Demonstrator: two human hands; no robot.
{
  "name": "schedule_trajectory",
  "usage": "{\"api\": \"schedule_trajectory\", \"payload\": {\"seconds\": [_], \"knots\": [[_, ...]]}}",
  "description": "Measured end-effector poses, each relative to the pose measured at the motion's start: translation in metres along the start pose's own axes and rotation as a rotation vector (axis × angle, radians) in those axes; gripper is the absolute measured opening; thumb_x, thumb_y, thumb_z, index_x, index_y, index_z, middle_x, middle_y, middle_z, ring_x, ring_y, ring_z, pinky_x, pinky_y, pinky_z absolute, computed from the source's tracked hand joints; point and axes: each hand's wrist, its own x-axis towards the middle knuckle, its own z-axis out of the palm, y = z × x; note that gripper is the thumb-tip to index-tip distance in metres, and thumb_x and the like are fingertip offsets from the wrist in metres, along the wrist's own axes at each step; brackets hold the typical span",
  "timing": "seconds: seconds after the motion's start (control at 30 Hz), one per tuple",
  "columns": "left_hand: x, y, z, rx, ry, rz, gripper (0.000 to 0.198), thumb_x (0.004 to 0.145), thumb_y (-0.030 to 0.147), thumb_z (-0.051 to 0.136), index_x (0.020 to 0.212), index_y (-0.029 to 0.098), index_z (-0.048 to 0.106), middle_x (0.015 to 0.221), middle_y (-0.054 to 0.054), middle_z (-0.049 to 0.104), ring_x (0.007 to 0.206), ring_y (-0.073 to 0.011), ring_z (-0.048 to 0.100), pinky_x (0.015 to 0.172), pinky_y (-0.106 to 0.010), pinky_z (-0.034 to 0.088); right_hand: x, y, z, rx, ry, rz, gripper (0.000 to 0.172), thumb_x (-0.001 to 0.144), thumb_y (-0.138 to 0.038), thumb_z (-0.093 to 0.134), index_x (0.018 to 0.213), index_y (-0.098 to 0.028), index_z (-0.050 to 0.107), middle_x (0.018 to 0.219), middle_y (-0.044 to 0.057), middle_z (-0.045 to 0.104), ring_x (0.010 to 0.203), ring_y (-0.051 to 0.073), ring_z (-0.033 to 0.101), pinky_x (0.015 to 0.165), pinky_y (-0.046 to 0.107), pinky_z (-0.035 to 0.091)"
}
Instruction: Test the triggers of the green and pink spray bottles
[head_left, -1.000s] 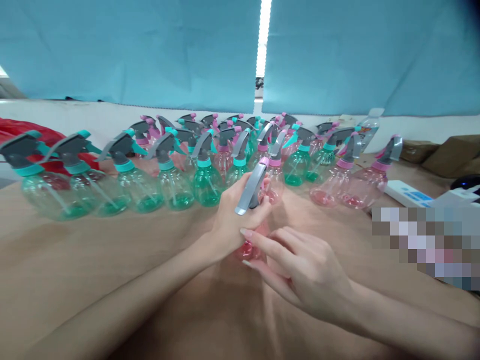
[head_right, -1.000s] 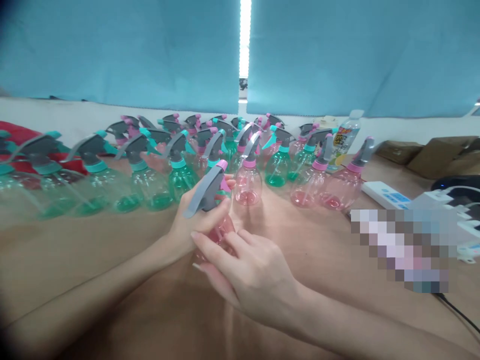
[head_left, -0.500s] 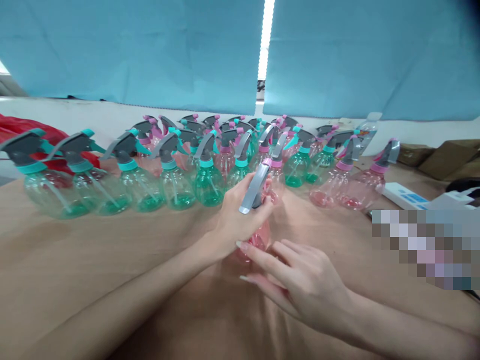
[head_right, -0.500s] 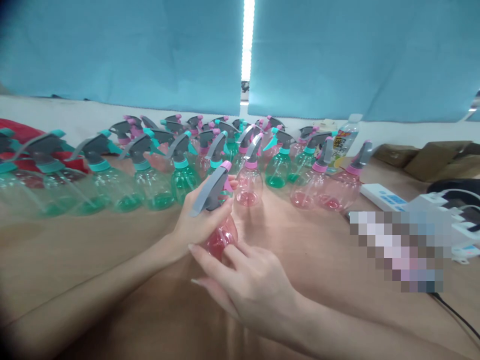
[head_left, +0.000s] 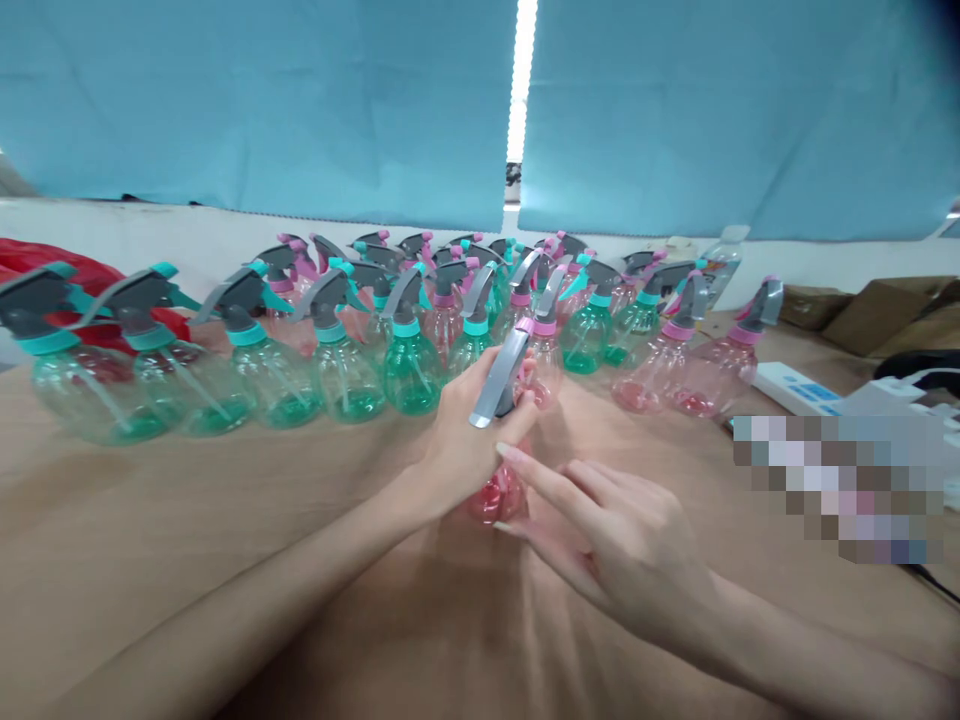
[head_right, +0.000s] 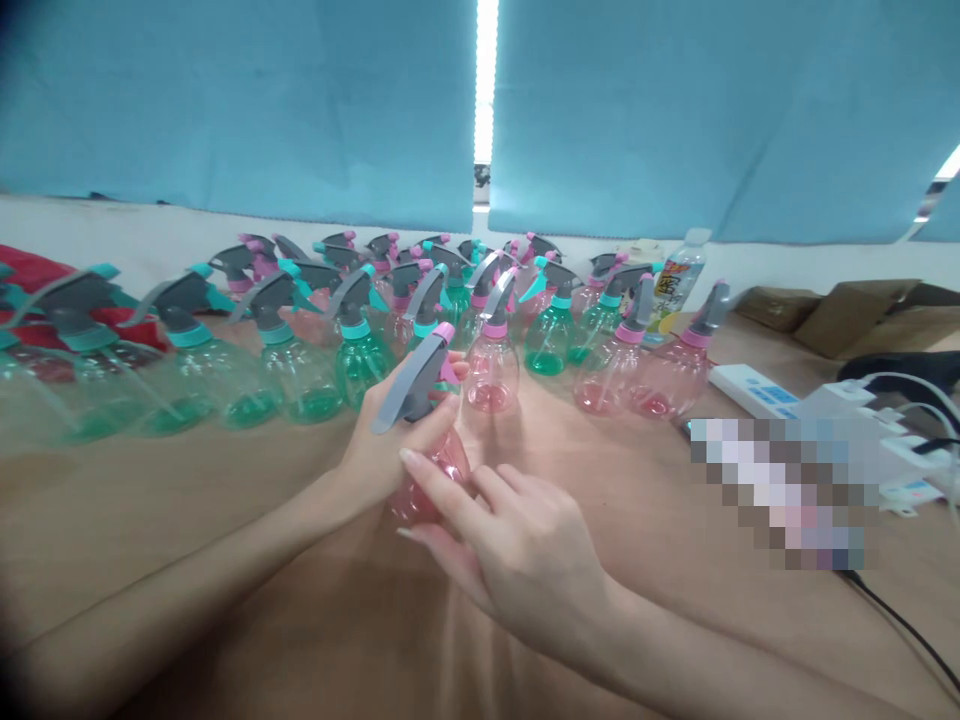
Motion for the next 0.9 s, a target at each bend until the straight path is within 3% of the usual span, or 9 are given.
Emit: {"api": "schedule_trajectory", "payload": {"seconds": [0.23,0.4,0.63,0.9], "knots": [[0.000,-0.002,0.001,0.011,0.040,0.042,0.018,0.081,0.016,0.055,0.099,0.020,0.058,0.085,0.000,0.061,0.076,-0.0145,0.061,0.075,-0.030,0.052,-0.008,-0.008,0.008,0.060,-0.102,-0.053,0.038,0.099,-0.040,0.047,0.126,-0.018,0.062,0.069,0.000,0.061,0.056,0.016,0.057,0.047,0.029,0.037],[0.000,0.000,-0.001,0.044,0.017,0.030,0.023,0.081,0.016,0.056,0.103,0.020,0.060,0.080,0.001,0.062,0.066,-0.0120,0.056,0.063,-0.026,0.049,-0.005,-0.005,0.003,0.084,-0.045,0.020,0.044,0.100,-0.038,0.047,0.131,-0.008,0.055,0.073,0.002,0.065,0.058,0.015,0.058,0.052,0.028,0.041],[0.001,0.000,0.001,0.047,0.039,0.017,0.021,0.080,0.014,0.055,0.100,0.019,0.060,0.092,-0.001,0.066,0.078,-0.0149,0.063,0.077,-0.031,0.052,-0.007,-0.009,0.005,0.095,-0.125,-0.029,0.043,0.101,-0.043,0.043,0.130,-0.015,0.057,0.069,0.001,0.063,0.057,0.016,0.057,0.049,0.028,0.037],[-0.002,0.004,0.003,0.044,0.015,-0.001,0.015,0.083,0.016,0.057,0.097,0.020,0.058,0.098,-0.002,0.068,0.077,-0.0144,0.064,0.071,-0.029,0.053,-0.008,-0.007,-0.003,0.081,-0.093,0.027,0.045,0.099,-0.042,0.046,0.132,-0.012,0.056,0.075,0.003,0.067,0.058,0.017,0.059,0.051,0.030,0.041]]}}
